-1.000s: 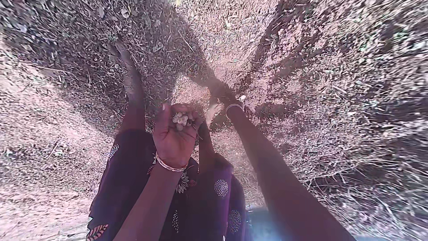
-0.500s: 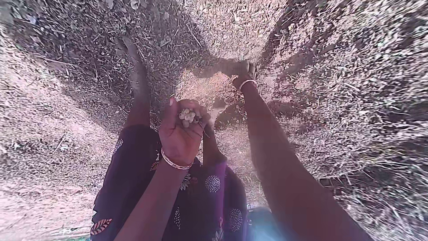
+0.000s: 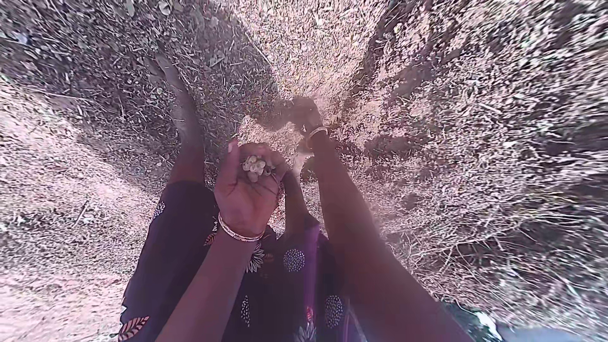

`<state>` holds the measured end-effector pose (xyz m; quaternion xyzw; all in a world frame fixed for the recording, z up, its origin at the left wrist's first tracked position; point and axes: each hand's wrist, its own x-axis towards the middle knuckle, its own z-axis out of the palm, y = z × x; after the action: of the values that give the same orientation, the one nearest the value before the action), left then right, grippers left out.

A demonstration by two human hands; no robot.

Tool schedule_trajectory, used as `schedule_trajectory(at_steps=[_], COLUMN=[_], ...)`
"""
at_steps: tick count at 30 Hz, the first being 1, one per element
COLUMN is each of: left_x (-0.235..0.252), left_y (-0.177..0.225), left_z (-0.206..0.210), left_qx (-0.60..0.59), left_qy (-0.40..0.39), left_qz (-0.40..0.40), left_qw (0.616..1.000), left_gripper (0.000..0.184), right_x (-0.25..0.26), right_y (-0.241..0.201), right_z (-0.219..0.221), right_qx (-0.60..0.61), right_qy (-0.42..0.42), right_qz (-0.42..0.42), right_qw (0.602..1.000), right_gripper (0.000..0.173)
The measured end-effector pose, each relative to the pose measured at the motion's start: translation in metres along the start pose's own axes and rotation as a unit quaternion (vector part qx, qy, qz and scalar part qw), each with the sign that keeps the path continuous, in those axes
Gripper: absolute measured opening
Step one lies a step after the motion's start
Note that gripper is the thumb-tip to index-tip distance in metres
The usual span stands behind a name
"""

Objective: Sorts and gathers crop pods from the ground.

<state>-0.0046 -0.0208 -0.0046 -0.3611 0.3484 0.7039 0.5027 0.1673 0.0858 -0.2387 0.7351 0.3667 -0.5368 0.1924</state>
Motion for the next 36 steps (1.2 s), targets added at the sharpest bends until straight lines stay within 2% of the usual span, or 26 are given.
schedule_trajectory(at_steps=[1, 2, 6, 8, 10, 12, 14, 16, 17, 18, 19, 22, 24, 26, 28, 30, 32, 34, 35, 36], left_x=[0.0, 0.001, 0.0, 0.0, -0.001, 0.0, -0.001, 0.0, 0.001, 0.001, 0.0, 0.0, -0.001, -0.001, -0.002, -0.002, 0.001, 0.001, 0.0, 0.001], left_y=[0.0, 0.0, 0.0, 0.0, 0.001, 0.001, 0.0, -0.002, -0.001, -0.001, 0.0, -0.001, -0.002, -0.002, -0.002, -0.002, -0.001, 0.0, 0.0, 0.001], left_z=[0.0, 0.0, 0.001, 0.0, -0.001, -0.003, -0.005, -0.003, -0.003, -0.003, -0.005, -0.004, -0.003, -0.004, -0.004, -0.003, -0.001, 0.0, 0.001, 0.003], left_qx=[0.0, -0.001, -0.003, -0.006, -0.006, -0.004, -0.004, -0.003, 0.0, 0.003, 0.004, -0.004, -0.01, -0.013, -0.009, -0.003, -0.003, -0.005, -0.007, -0.009], left_qy=[0.003, 0.004, 0.009, 0.003, 0.003, 0.003, 0.002, 0.003, 0.003, 0.001, -0.002, 0.005, 0.011, 0.02, 0.028, 0.03, 0.023, 0.025, 0.026, 0.027], left_qz=[0.0, 0.001, 0.001, -0.003, -0.007, -0.007, -0.009, -0.008, -0.005, -0.001, 0.001, -0.003, -0.011, -0.013, -0.015, -0.015, -0.011, -0.007, -0.007, -0.007], left_qw=[1.0, 1.0, 1.0, 1.0, 1.0, 1.0, 1.0, 1.0, 1.0, 1.0, 1.0, 1.0, 1.0, 1.0, 0.999, 0.999, 1.0, 1.0, 1.0, 1.0], left_gripper=[0.048, 0.049, 0.048, 0.047, 0.046, 0.045, 0.046, 0.047, 0.048, 0.049, 0.05, 0.047, 0.045, 0.044, 0.046, 0.048, 0.046, 0.045, 0.045, 0.044], right_x=[-0.005, -0.009, 0.009, 0.035, 0.058, 0.062, 0.04, 0.016, 0.005, -0.004, -0.006, 0.03, 0.054, 0.068, 0.066, 0.04, 0.011, -0.006, -0.008, -0.004], right_y=[-0.007, -0.015, -0.043, -0.063, -0.091, -0.117, -0.131, -0.14, -0.146, -0.151, -0.152, -0.151, -0.154, -0.158, -0.159, -0.157, -0.147, -0.121, -0.104, -0.088], right_z=[-0.003, -0.009, -0.049, -0.065, -0.067, -0.054, -0.044, -0.048, -0.052, -0.058, -0.066, -0.096, -0.105, -0.093, -0.064, -0.038, -0.03, -0.035, -0.042, -0.049], right_qx=[0.081, 0.127, 0.15, 0.1, -0.003, -0.046, -0.004, -0.004, -0.032, -0.05, -0.059, -0.115, -0.159, -0.116, -0.074, -0.03, 0.009, 0.067, 0.089, 0.105], right_qy=[-0.049, -0.052, 0.12, 0.193, 0.223, 0.17, 0.019, -0.134, -0.167, -0.169, -0.123, 0.131, 0.22, 0.177, 0.063, -0.066, -0.165, -0.122, -0.063, 0.002], right_qz=[-0.011, -0.039, -0.154, -0.152, -0.111, -0.104, -0.138, -0.184, -0.205, -0.211, -0.214, -0.191, -0.148, -0.148, -0.195, -0.262, -0.33, -0.312, -0.267, -0.226], right_qw=[0.995, 0.99, 0.969, 0.964, 0.968, 0.979, 0.99, 0.974, 0.964, 0.961, 0.967, 0.966, 0.951, 0.966, 0.976, 0.962, 0.929, 0.94, 0.957, 0.968], right_gripper=[0.073, 0.075, 0.051, 0.054, 0.058, 0.055, 0.051, 0.051, 0.047, 0.042, 0.044, 0.039, 0.044, 0.055, 0.058, 0.045, 0.054, 0.04, 0.035, 0.037])
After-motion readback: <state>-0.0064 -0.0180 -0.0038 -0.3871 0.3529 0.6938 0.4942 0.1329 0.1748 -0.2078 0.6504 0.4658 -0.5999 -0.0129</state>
